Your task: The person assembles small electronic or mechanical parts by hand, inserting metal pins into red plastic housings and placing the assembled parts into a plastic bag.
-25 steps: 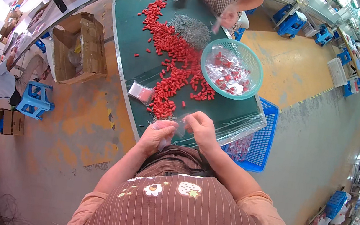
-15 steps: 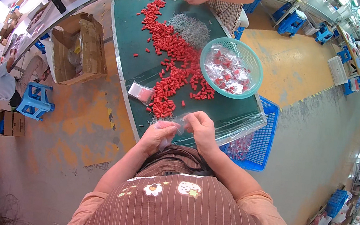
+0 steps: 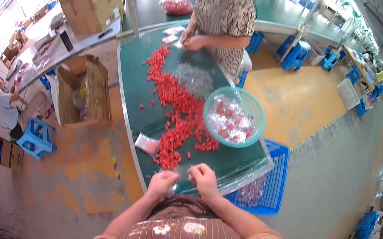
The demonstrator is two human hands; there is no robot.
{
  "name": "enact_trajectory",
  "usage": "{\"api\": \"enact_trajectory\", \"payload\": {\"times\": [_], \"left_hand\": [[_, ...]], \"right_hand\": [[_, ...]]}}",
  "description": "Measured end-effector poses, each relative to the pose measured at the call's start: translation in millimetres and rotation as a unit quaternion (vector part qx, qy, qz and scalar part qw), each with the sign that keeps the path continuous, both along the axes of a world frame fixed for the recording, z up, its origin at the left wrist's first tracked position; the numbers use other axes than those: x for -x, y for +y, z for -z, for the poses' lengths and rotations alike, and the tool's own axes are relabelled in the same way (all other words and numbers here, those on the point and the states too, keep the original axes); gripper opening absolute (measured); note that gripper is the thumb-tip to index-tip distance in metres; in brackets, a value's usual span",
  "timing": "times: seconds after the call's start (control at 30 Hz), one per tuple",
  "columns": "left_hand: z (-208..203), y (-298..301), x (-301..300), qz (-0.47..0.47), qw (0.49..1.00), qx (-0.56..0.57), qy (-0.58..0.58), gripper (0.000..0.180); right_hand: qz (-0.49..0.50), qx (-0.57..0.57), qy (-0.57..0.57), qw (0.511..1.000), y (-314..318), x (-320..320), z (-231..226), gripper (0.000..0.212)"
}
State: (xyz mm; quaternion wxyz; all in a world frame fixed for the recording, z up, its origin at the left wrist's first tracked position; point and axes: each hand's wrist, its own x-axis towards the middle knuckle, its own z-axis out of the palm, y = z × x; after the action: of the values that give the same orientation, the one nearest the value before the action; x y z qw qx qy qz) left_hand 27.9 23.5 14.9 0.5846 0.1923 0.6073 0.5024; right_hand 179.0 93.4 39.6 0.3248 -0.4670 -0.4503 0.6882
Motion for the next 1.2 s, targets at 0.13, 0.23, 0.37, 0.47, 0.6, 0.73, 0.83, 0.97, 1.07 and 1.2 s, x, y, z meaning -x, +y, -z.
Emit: {"api": "enact_trajectory", "payload": {"times": [0.13,0.23,0.37,0.47,0.6,0.73,0.83,0.97,1.07,1.2], "left_hand": [[0.5,-1.3,2.2,-0.006,1.000,-0.026,-0.007,0.014],[-0.3,2.2,1.7,0.003,0.995,-0.044,0.084,0.012],[-15.1,5.3,0.6,0.039,0.953,-0.142,0.264,0.013],[-16.8,0.6,0.6,0.097,0.928,-0.148,0.329,0.017],[-9.7,-9.1,-6.8,0.127,0.910,-0.154,0.364,0.016],[-4.5,-6.7,-6.2,0.120,0.924,-0.142,0.333,0.019],[-6.2,-0.1,-6.3,0.110,0.912,-0.125,0.375,0.016],[-8.1,6.2,-2.1,0.031,0.969,-0.124,0.213,0.012],[-8.8,3.4,-5.9,0.032,0.970,-0.107,0.217,0.010],[-12.5,-1.6,-9.4,0.039,0.971,-0.108,0.209,0.010]], "right_hand": [[-0.007,-0.094,-0.049,0.994,7.5,-1.9,-0.7,0.015],[-0.006,-0.413,-0.282,0.866,6.3,-0.1,-40.3,0.020],[-0.203,-0.335,-0.262,0.882,5.8,4.7,-36.5,0.030],[-0.217,-0.274,-0.264,0.899,5.3,3.2,-20.5,0.022],[-0.233,-0.258,-0.276,0.896,-1.8,-5.7,-12.7,0.019],[-0.209,-0.224,-0.248,0.919,-1.3,-3.4,-6.0,0.017],[-0.173,-0.274,-0.216,0.921,-0.8,-0.5,-10.3,0.014],[-0.150,-0.250,-0.217,0.931,4.2,10.2,-23.5,0.013],[-0.161,-0.173,-0.193,0.952,2.3,6.0,-20.7,0.015],[-0.185,-0.161,-0.188,0.951,2.7,2.2,-17.5,0.018]]}}
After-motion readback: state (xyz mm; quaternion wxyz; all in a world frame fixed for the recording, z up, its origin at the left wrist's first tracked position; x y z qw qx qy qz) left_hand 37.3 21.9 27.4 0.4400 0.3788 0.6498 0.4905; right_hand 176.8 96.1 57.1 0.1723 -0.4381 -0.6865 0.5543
